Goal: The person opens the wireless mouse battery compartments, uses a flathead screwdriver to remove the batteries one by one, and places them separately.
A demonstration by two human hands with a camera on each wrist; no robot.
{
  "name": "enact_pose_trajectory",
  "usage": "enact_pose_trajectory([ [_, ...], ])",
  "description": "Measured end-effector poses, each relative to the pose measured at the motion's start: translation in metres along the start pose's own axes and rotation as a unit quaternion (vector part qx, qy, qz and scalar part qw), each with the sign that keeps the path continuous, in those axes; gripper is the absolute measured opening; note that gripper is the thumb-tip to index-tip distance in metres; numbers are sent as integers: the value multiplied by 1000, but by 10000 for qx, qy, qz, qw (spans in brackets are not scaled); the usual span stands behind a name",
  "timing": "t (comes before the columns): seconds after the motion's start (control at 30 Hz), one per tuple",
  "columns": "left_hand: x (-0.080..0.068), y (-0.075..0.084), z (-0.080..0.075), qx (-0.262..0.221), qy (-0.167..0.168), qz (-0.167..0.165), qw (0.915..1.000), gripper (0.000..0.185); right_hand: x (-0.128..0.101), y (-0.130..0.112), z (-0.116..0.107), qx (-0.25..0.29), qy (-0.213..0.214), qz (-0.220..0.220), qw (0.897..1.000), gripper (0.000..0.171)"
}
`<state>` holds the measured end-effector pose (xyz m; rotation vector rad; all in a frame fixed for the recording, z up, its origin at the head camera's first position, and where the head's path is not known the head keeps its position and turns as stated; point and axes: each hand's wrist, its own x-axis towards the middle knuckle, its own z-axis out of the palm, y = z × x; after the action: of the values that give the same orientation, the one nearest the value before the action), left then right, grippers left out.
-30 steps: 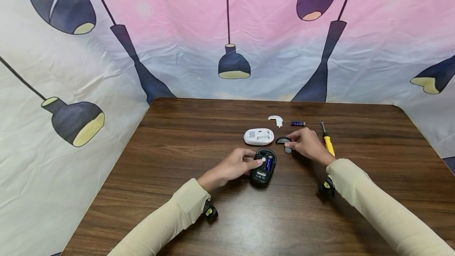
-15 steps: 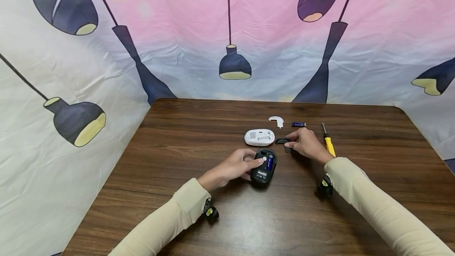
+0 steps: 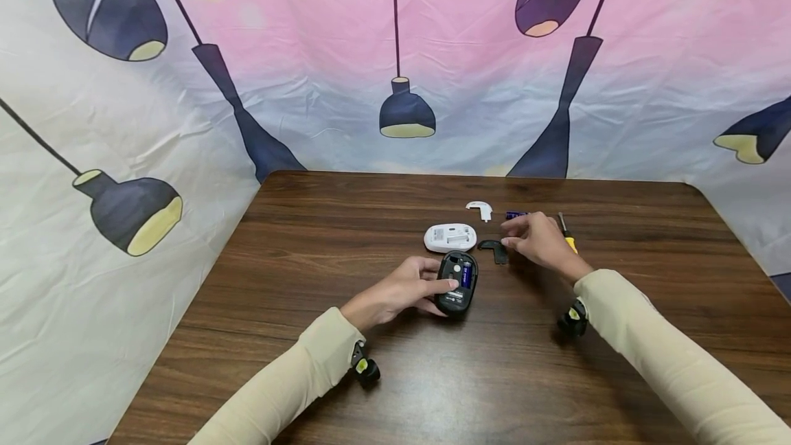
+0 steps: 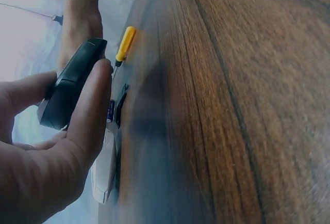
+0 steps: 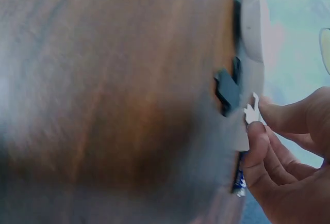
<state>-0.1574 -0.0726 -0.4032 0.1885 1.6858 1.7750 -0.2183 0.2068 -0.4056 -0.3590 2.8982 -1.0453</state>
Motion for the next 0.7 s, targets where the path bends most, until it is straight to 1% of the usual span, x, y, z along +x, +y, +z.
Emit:
enact_pose_trajectory([
  [0.27, -1, 0, -1, 56, -48, 33, 10000, 50, -4, -1, -24, -55, 142, 179, 9997, 26],
  [0.47, -1, 0, -1, 106, -139, 55, 9998, 46, -7, 5, -35, -174, 280, 259, 9991, 22],
  [0.7, -2, 1, 0, -73, -160, 40, 9998, 45, -13, 16, -47, -424, 420, 421, 9973, 25],
])
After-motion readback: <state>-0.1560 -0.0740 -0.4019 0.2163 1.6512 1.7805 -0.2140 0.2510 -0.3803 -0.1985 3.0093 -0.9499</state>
